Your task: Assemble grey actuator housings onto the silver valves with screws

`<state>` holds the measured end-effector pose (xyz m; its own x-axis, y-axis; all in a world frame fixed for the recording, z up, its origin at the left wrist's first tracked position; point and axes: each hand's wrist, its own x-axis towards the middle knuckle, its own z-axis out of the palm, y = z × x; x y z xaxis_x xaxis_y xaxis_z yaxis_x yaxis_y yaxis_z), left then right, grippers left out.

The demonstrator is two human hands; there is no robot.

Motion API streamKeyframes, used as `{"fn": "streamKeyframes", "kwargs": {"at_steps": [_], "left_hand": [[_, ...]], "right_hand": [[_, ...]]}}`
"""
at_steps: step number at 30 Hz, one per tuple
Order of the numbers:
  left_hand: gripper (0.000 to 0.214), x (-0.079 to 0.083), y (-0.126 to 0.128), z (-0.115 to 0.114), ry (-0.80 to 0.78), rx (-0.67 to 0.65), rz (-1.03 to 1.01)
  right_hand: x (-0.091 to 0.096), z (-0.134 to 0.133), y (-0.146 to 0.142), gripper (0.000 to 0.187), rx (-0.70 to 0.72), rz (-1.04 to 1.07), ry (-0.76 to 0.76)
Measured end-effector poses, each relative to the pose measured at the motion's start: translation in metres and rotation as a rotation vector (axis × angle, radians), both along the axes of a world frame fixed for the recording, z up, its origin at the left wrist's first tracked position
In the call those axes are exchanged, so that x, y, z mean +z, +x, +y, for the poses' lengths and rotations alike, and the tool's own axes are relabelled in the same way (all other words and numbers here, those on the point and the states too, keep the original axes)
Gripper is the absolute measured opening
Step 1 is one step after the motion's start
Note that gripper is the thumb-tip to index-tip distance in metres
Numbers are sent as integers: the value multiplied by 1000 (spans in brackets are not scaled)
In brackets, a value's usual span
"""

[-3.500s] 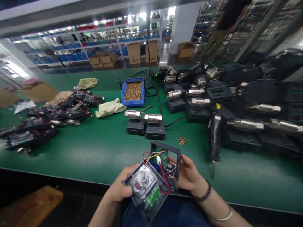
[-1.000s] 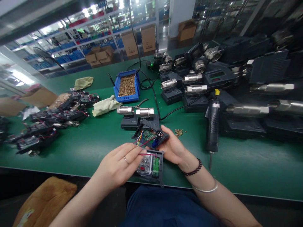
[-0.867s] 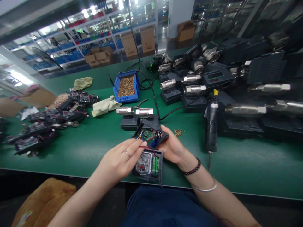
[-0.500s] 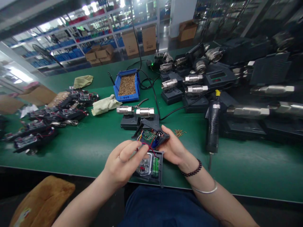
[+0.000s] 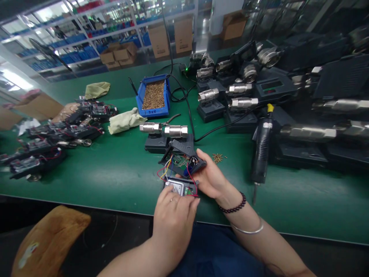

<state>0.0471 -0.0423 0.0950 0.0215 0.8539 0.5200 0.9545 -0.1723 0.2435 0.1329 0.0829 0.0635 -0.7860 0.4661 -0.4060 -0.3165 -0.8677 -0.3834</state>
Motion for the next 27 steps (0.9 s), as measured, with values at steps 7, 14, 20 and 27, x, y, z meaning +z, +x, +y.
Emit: {"fn": "streamKeyframes", "kwargs": {"at_steps": [7,14,20,27], "left_hand": [[26,4,2,-9,-66,-8,210],[34,9,2,-17,-199,-58,393],[18,4,-3,-2,-193,-34,256],[11,-13,-8,6,19,11,51]], "right_hand": [[1,0,1,44,-8,-24,19],[0,1,-1,38,-55,-2,12],[4,0,-1,39,-70,11,36],[2,-2,-3,41,-89,-56,75]]}}
